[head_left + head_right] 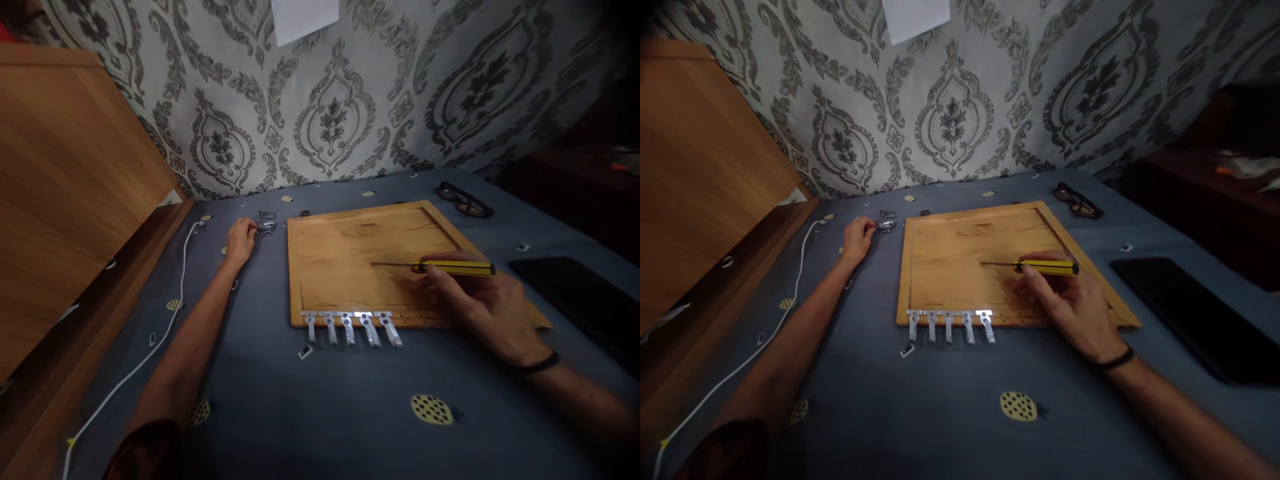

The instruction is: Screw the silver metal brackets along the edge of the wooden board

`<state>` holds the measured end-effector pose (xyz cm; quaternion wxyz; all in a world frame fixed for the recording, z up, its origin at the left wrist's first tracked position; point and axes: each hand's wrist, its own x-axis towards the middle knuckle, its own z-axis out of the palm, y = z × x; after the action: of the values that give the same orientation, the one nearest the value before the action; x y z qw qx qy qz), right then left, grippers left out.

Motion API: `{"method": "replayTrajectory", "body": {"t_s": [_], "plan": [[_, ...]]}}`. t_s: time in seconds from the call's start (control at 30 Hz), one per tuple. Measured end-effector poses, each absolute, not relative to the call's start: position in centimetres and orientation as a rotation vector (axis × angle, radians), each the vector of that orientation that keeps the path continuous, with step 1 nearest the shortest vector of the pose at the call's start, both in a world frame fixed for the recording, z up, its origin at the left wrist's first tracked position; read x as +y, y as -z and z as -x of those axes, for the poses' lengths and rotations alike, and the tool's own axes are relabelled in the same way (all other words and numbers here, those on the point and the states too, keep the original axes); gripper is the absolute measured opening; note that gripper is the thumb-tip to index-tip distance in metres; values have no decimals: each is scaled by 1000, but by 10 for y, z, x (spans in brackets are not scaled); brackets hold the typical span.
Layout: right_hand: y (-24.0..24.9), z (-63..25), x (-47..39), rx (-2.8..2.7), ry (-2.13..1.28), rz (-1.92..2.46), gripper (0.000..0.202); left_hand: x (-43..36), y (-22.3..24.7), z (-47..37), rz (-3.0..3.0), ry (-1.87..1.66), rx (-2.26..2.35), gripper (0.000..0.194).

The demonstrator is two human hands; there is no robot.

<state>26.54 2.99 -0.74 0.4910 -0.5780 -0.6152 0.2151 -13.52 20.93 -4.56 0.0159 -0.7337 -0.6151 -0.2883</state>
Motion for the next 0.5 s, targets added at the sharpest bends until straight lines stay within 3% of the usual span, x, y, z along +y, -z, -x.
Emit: {"method": "replayTrajectory", "body": {"t_s": [0.5], "plan": [[15, -269, 32, -1487, -478, 1445, 57, 205, 40, 140, 2337, 861, -1924, 32]]}}
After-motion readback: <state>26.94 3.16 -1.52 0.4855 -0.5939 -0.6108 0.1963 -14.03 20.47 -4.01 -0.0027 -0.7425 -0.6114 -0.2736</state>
